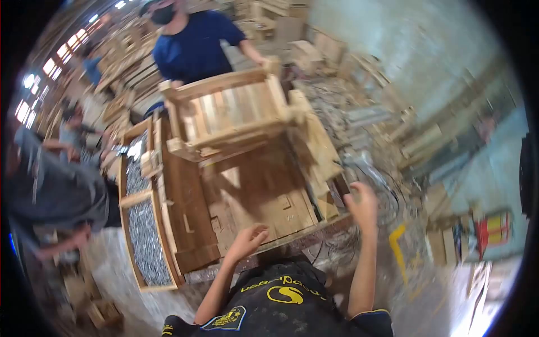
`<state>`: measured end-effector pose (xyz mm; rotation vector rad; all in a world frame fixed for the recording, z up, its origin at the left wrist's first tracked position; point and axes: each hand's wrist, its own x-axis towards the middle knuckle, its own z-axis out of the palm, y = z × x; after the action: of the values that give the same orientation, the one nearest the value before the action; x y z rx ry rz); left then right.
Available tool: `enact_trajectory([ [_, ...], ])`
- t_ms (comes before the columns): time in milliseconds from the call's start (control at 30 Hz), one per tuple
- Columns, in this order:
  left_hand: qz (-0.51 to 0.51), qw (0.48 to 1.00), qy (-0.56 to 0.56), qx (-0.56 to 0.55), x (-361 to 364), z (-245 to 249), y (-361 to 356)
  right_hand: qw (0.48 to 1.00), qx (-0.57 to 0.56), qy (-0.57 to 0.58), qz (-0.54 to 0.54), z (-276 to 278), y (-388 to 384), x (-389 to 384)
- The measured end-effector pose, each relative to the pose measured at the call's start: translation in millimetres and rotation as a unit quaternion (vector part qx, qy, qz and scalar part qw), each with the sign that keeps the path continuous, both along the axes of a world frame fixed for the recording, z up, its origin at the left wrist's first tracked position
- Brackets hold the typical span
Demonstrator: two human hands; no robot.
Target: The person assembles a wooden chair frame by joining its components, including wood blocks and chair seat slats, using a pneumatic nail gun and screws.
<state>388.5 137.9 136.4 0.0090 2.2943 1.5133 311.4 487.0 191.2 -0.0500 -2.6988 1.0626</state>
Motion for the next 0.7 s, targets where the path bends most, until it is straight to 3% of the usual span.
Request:
enact_trajectory([
  [33, 0.052, 0.998, 0.001, -0.027, 6.2, -0.7, -8.5, 0.99, 0.112, 0.075, -0.041, -2.0, 12.0, -22.5],
  [167, 0.163, 0.981, 0.051, -0.095, 9.6, 0.9, -36.4, 0.99, 0.116, 0.074, -0.042, -34.6, 68.8, -97.7],
  [233, 0.22, 0.965, 0.098, -0.105, 5.7, 5.5, -44.3, 0.965, 0.144, -0.218, -0.035, -31.1, 82.6, -117.1],
  [267, 0.254, 0.954, 0.101, -0.123, 4.0, 7.9, -50.0, 0.972, 0.171, -0.159, -0.031, -52.2, 95.2, -123.6],
  [333, 0.338, 0.919, 0.12, -0.163, 5.7, 19.5, -71.6, 0.981, 0.094, -0.173, 0.003, -66.9, 112.0, -136.3],
  [367, 0.381, 0.896, 0.132, -0.184, 12.0, 27.1, -85.5, 0.979, -0.005, -0.203, 0.014, -64.7, 108.5, -137.6],
  [433, 0.49, 0.843, 0.143, -0.17, 28.3, 56.9, -112.1, 0.946, -0.154, -0.285, 0.021, -71.7, 109.9, -139.7],
  [467, 0.521, 0.798, 0.18, -0.243, 39.3, 39.4, -140.2, 0.923, -0.202, -0.327, 0.013, -78.5, 113.1, -145.8],
  [533, 0.587, 0.732, 0.161, -0.306, 60.3, 22.6, -189.4, 0.926, -0.197, -0.321, 0.007, -65.5, 97.4, -143.9],
  [600, 0.614, 0.726, 0.137, -0.277, 65.9, 27.4, -227.6, 0.935, -0.21, -0.286, 0.01, -41.7, 76.4, -129.9],
  [700, 0.573, 0.729, 0.141, -0.345, 54.1, 25.4, -271.6, 0.932, -0.224, -0.284, -0.03, -41.4, 68.0, -126.9],
])
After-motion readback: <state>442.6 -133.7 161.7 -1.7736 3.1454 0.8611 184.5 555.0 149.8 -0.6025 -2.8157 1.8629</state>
